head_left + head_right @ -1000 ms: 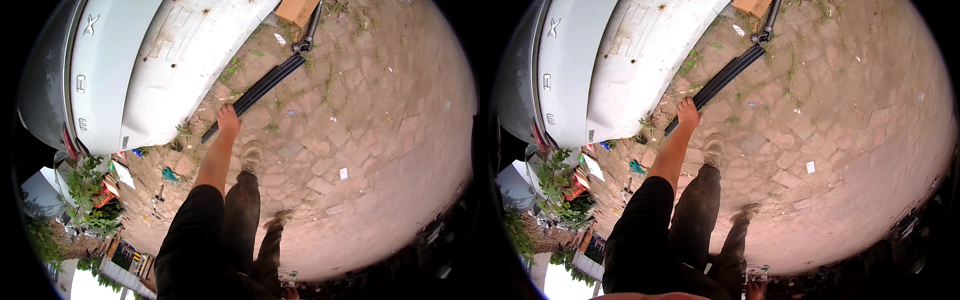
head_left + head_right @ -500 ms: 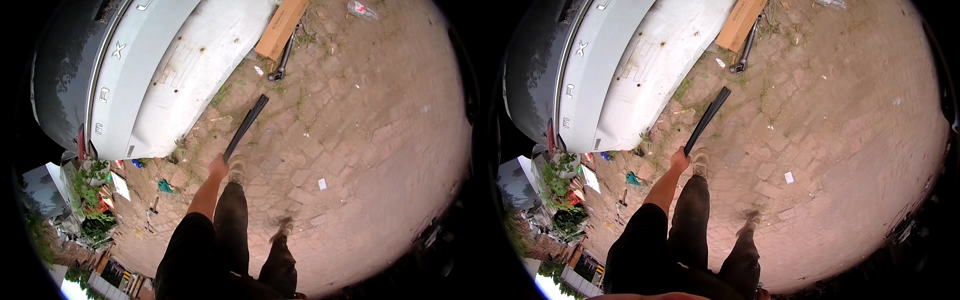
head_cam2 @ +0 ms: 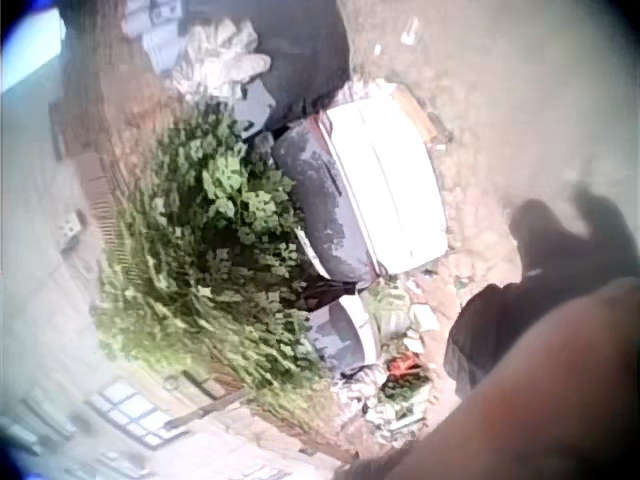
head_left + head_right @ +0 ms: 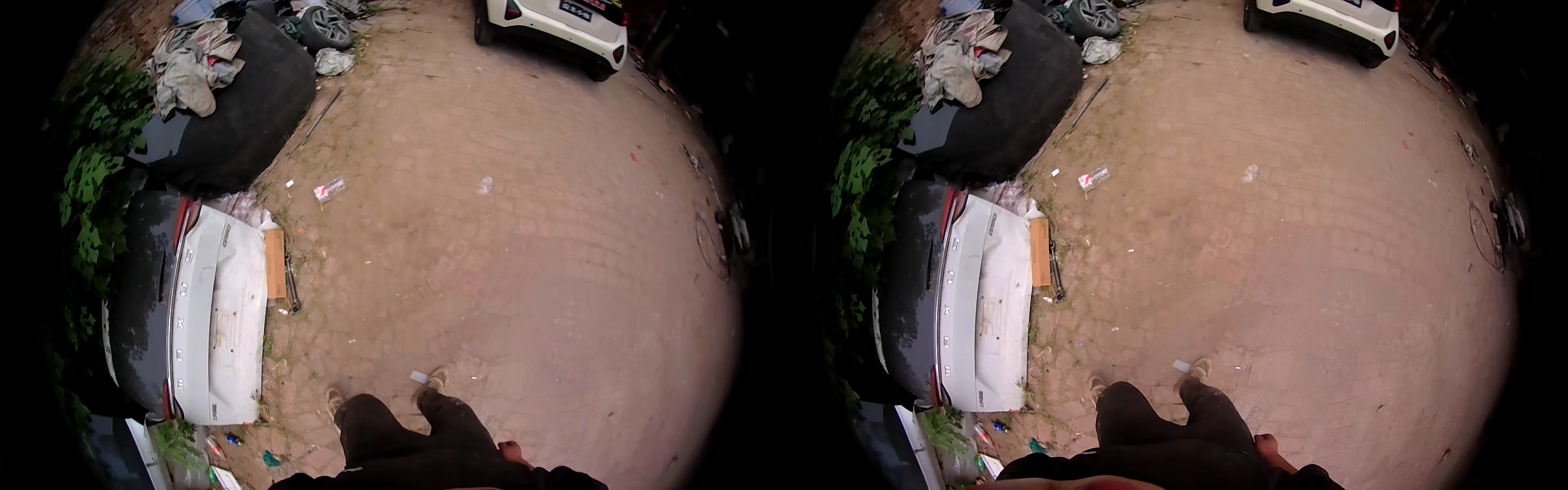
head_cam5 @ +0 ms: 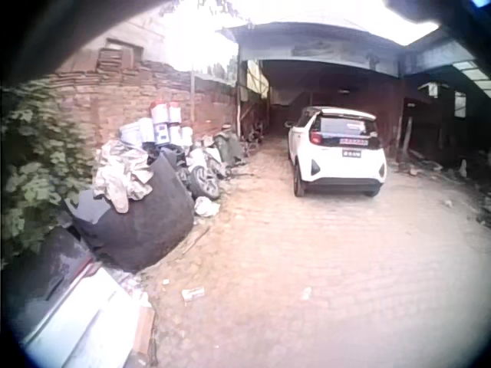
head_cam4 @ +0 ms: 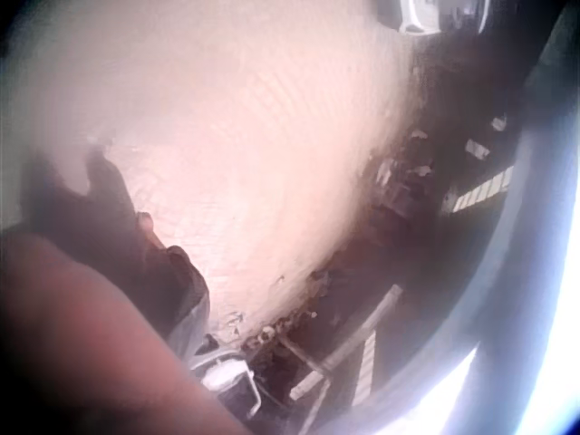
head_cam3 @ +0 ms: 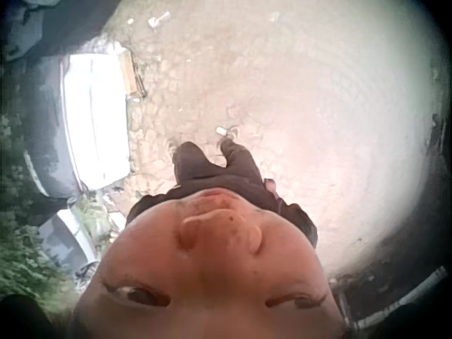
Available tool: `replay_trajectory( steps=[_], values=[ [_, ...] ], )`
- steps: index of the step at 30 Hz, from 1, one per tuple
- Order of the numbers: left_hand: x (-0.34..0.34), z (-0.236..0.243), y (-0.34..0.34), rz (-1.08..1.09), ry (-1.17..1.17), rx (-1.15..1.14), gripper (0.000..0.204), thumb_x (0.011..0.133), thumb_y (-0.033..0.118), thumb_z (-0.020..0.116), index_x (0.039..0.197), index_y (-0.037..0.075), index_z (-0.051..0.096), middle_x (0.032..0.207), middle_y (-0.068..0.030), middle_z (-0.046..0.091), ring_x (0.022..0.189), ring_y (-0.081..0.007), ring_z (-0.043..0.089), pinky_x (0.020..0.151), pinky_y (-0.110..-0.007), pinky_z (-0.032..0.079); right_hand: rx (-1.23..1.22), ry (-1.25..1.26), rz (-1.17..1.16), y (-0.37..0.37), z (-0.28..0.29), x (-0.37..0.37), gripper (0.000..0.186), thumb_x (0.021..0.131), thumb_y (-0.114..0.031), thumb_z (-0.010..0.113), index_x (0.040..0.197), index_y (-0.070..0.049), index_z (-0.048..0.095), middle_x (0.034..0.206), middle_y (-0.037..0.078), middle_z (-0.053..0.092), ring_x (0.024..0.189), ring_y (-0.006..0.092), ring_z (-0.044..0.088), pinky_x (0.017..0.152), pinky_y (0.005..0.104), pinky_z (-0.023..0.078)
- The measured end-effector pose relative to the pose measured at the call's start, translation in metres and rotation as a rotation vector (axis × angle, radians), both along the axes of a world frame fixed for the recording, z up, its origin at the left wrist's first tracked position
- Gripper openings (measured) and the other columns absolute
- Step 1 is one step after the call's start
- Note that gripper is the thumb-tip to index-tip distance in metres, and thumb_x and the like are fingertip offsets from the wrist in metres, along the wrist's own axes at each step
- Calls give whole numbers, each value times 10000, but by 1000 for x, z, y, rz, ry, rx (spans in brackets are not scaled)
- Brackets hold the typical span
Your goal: The person installs a black rubber weather seal along the edges of a white car door. They first fit the seal along the exterior door frame, then move to the interior side to press the seal into the door channel, ensuring it is seated along the entire perimeter.
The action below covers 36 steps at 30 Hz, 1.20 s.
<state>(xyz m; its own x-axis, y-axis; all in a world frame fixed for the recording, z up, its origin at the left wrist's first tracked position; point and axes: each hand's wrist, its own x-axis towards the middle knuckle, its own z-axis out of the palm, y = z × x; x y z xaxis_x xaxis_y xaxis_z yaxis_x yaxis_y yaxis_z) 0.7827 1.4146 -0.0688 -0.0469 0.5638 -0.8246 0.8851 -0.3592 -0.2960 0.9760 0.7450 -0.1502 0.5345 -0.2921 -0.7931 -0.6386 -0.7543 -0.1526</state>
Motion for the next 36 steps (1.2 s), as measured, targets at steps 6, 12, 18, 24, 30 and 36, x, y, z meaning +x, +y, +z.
replay_trajectory(
  steps=[6,12,18,24,30,36],
  values=[
    [291,-28,-151,-327,-304,-135,390,768,203,688,1059,-49,627,1003,-250,703,1021,-404,674,874,-474,538,595,106,-633,-51,82,78,394,970,-288,578,1192,37,564,1016,153,699,867,253,692,729,377,571],
    [579,-28,-380,-894,-423,-292,401,767,208,689,1064,-53,626,1012,-251,701,1031,-403,671,881,-473,535,570,-409,-1169,-164,94,76,365,979,-252,570,1190,46,563,1054,183,693,887,286,705,750,415,589],
    [714,-21,-691,-1465,-349,-380,412,767,214,690,1070,-58,625,1021,-253,700,1041,-402,667,889,-473,531,151,-358,-1619,-237,103,-60,327,902,-265,582,1012,33,659,891,142,717,727,225,699,619,384,569],
    [694,-33,-1027,-2094,-166,-482,423,766,219,691,1075,-62,624,1029,-254,698,1052,-402,664,896,-473,527,126,94,-2317,-141,85,-152,339,862,-230,581,1055,36,663,967,216,712,750,290,700,635,428,565],
    [528,41,-1338,-2363,-266,-692,329,791,184,626,986,-79,593,934,-256,702,942,-409,689,802,-472,545,379,100,-2552,-261,27,-148,325,881,-249,578,1001,35,680,865,184,703,744,278,699,646,413,577],
    [408,67,-1579,-2353,-452,-1298,266,814,141,627,986,-54,569,842,-298,666,868,-485,654,731,-505,527,125,-881,-2430,-645,104,-143,374,908,-292,635,1139,2,624,935,114,703,783,212,691,666,346,571]
  ],
)
